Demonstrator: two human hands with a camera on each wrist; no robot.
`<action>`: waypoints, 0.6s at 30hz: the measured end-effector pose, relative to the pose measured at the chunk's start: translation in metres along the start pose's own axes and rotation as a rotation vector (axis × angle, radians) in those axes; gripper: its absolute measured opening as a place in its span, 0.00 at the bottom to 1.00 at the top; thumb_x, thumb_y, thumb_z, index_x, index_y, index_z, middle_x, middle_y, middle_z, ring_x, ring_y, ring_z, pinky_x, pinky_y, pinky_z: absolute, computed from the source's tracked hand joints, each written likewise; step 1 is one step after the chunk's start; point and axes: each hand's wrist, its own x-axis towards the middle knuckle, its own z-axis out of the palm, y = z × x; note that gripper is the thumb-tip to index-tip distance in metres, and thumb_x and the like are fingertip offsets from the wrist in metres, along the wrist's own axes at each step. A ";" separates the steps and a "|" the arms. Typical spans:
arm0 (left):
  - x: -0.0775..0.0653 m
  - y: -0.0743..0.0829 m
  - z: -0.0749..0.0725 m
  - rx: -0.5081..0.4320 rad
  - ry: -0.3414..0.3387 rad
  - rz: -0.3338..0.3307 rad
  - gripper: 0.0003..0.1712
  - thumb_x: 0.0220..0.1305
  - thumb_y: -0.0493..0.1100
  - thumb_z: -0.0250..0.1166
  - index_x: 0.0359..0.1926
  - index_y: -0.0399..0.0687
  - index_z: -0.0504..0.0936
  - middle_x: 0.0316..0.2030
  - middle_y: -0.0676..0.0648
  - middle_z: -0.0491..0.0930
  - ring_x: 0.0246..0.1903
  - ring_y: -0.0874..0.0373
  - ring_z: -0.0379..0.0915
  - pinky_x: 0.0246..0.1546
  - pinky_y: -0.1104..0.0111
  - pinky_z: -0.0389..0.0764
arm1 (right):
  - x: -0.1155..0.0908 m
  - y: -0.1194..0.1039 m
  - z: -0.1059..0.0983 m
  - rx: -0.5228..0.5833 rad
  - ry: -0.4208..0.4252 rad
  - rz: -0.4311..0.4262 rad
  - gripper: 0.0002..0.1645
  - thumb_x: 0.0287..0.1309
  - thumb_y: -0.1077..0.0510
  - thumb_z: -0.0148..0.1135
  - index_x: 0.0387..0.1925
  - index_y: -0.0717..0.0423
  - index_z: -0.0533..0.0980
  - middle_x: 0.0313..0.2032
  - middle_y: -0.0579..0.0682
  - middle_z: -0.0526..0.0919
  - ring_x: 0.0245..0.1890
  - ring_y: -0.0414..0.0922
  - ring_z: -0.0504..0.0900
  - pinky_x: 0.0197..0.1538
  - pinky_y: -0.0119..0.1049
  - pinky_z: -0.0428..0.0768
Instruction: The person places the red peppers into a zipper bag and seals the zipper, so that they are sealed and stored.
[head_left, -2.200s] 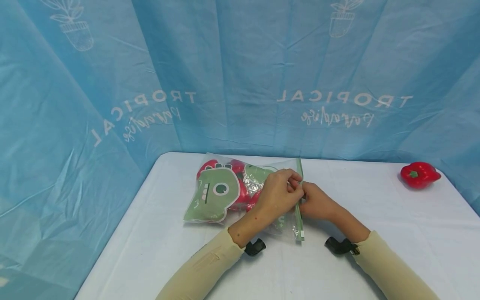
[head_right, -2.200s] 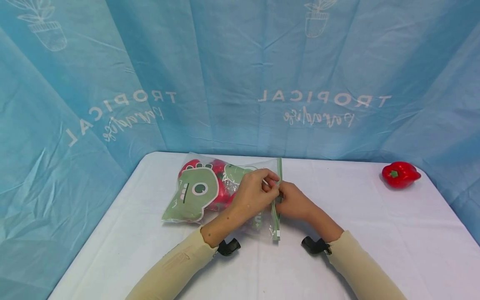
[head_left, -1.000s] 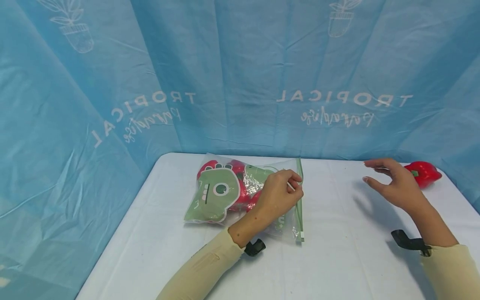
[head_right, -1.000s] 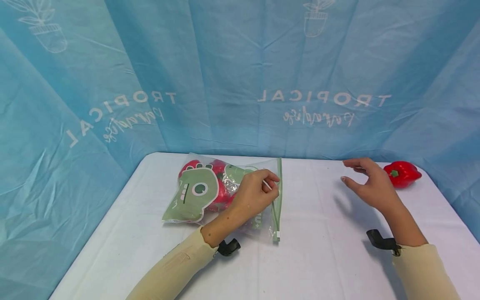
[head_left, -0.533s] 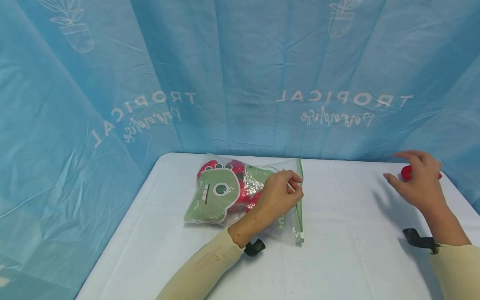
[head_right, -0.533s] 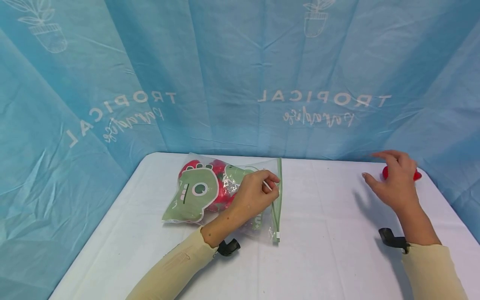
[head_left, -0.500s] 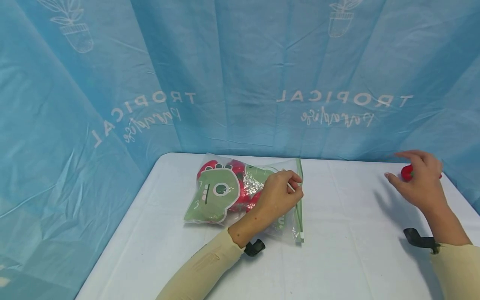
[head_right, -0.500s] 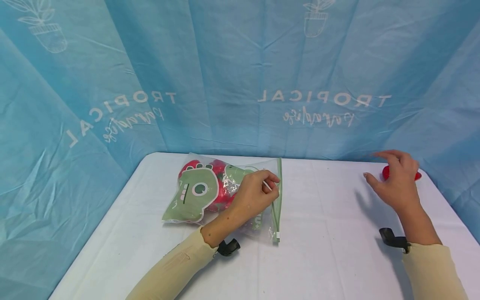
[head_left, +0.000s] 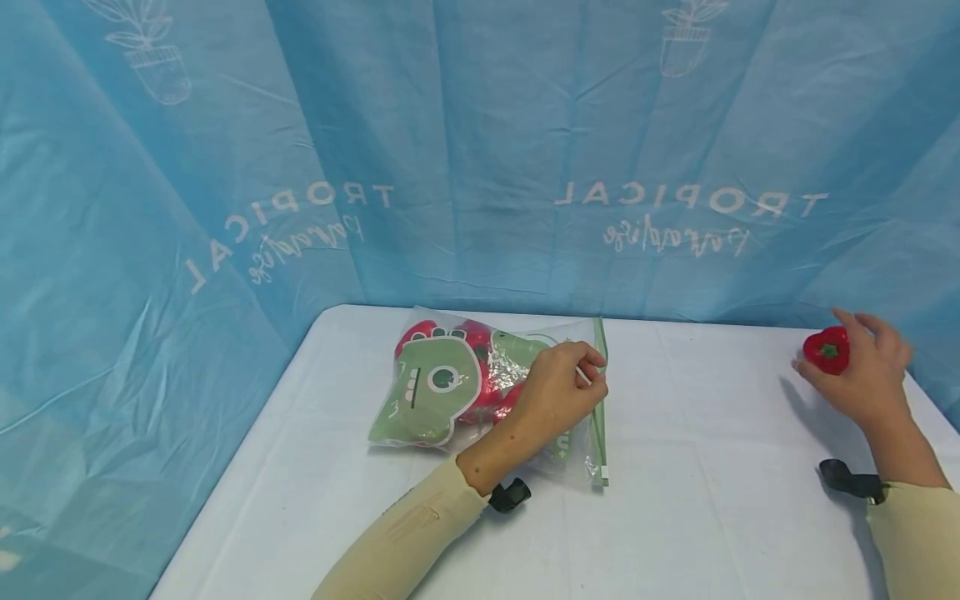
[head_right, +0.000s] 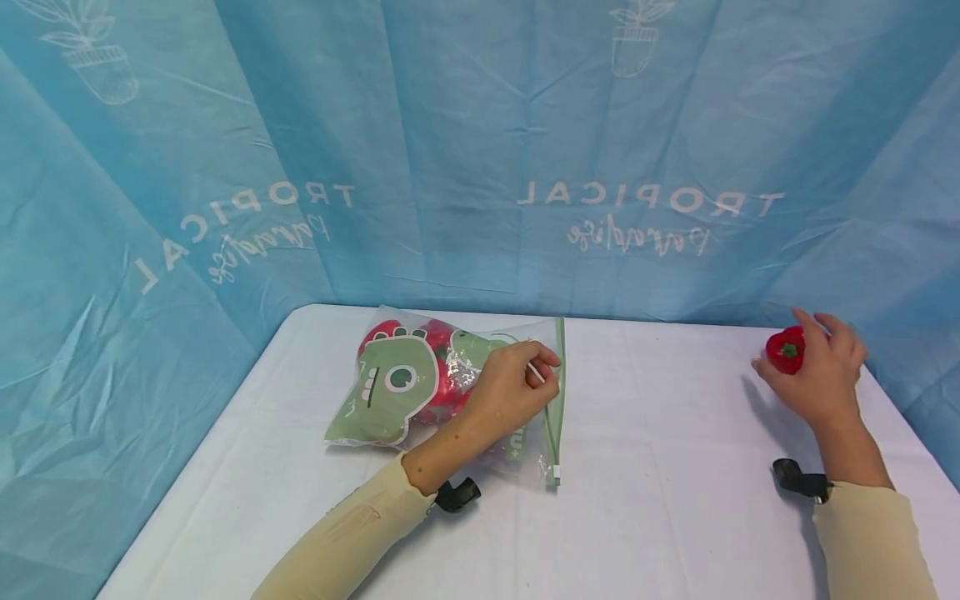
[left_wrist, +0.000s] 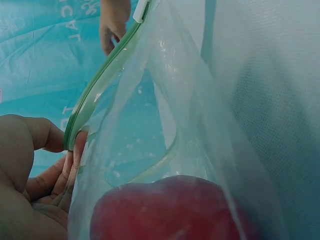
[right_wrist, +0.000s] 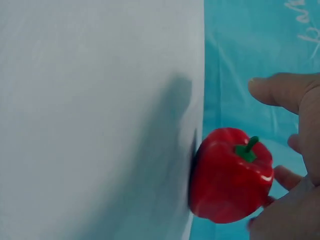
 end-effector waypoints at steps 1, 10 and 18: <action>0.000 0.000 0.000 0.001 0.000 0.001 0.10 0.66 0.37 0.69 0.47 0.40 0.87 0.33 0.56 0.81 0.30 0.69 0.76 0.31 0.80 0.81 | 0.000 0.002 0.001 -0.003 -0.009 0.007 0.64 0.55 0.69 0.72 0.84 0.60 0.44 0.81 0.72 0.38 0.80 0.73 0.35 0.54 0.84 0.69; 0.000 0.000 0.000 0.007 -0.003 0.000 0.10 0.66 0.37 0.69 0.47 0.41 0.87 0.33 0.56 0.81 0.30 0.69 0.77 0.32 0.81 0.81 | 0.002 0.013 0.006 -0.041 -0.036 0.029 0.66 0.54 0.69 0.72 0.84 0.60 0.41 0.79 0.75 0.39 0.78 0.77 0.37 0.53 0.84 0.70; 0.000 0.000 0.000 0.007 0.001 0.000 0.09 0.65 0.36 0.69 0.47 0.42 0.87 0.33 0.56 0.81 0.30 0.70 0.77 0.32 0.81 0.80 | 0.003 0.017 0.008 -0.057 -0.053 0.089 0.59 0.53 0.70 0.73 0.80 0.64 0.51 0.78 0.75 0.38 0.78 0.75 0.34 0.54 0.83 0.70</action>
